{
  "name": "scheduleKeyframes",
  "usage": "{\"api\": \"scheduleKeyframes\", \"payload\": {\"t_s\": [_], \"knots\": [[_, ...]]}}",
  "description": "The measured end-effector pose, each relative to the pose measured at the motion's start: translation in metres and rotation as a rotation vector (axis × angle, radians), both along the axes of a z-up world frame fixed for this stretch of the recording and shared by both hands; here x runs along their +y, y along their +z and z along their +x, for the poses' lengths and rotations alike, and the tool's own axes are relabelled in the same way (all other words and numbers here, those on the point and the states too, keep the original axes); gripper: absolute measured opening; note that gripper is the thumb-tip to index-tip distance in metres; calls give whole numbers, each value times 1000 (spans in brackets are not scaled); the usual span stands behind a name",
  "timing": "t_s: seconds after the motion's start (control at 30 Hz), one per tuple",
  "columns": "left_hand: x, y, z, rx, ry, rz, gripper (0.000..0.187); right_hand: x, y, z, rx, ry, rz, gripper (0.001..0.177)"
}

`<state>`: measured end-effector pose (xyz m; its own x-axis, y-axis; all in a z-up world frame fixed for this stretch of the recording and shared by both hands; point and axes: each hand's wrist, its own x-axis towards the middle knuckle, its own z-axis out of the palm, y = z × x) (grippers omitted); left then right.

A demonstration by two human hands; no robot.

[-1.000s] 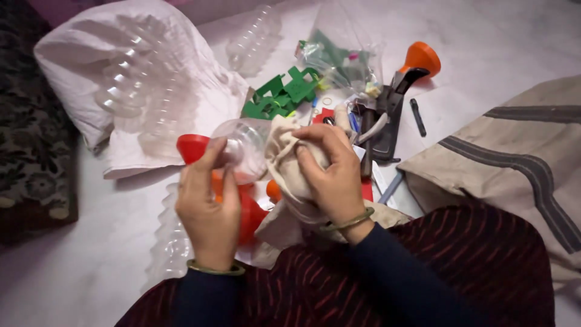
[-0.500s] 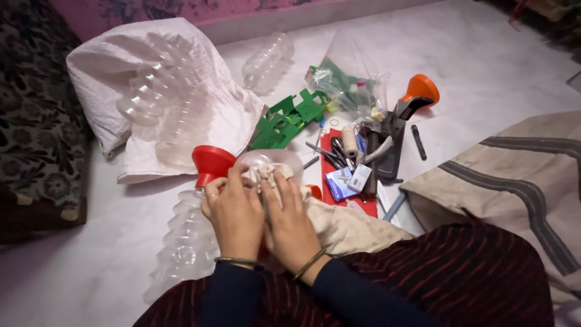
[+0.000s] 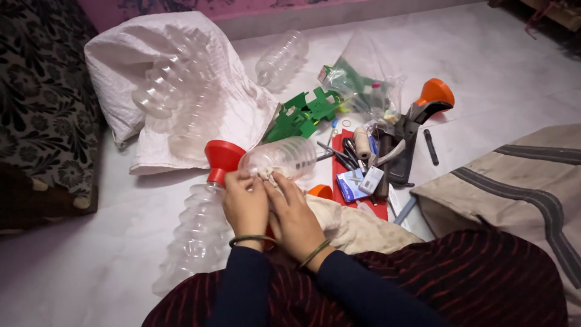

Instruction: The person wipes clear plastic bottles with a cloth, then places red and orange funnels into the bottle openings. They continue wiping the bottles and funnels, handling them one at a time on the floor.

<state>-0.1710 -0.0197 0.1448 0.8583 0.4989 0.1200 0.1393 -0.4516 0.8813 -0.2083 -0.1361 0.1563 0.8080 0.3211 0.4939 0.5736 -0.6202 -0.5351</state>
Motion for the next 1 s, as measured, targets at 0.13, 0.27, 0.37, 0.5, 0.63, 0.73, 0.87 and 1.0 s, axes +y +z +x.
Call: {"api": "scheduleKeyframes", "payload": {"t_s": [0.13,0.27,0.37,0.5,0.63,0.73,0.87,1.0], "knots": [[13,-38,19,-21,-46,-340,32,-1,-1,2,8,12,15,61],[9,-3,9,59,-109,-450,32,-5,-1,4,43,-2,53,61],[8,6,5,-40,-121,-243,32,-6,7,8,-10,-44,79,62],[6,27,-4,-340,-137,52,31,-3,28,2,-153,-65,1,68],[6,46,-13,-347,-167,25,29,1,41,4,-204,-75,-118,79],[8,56,-20,-365,-213,18,26,1,50,12,-173,-124,-164,82],[7,68,-28,-380,-293,-1,21,-9,61,31,-142,-68,-233,86],[8,80,-32,-413,-354,25,16,-27,75,54,-32,118,-234,98]]}}
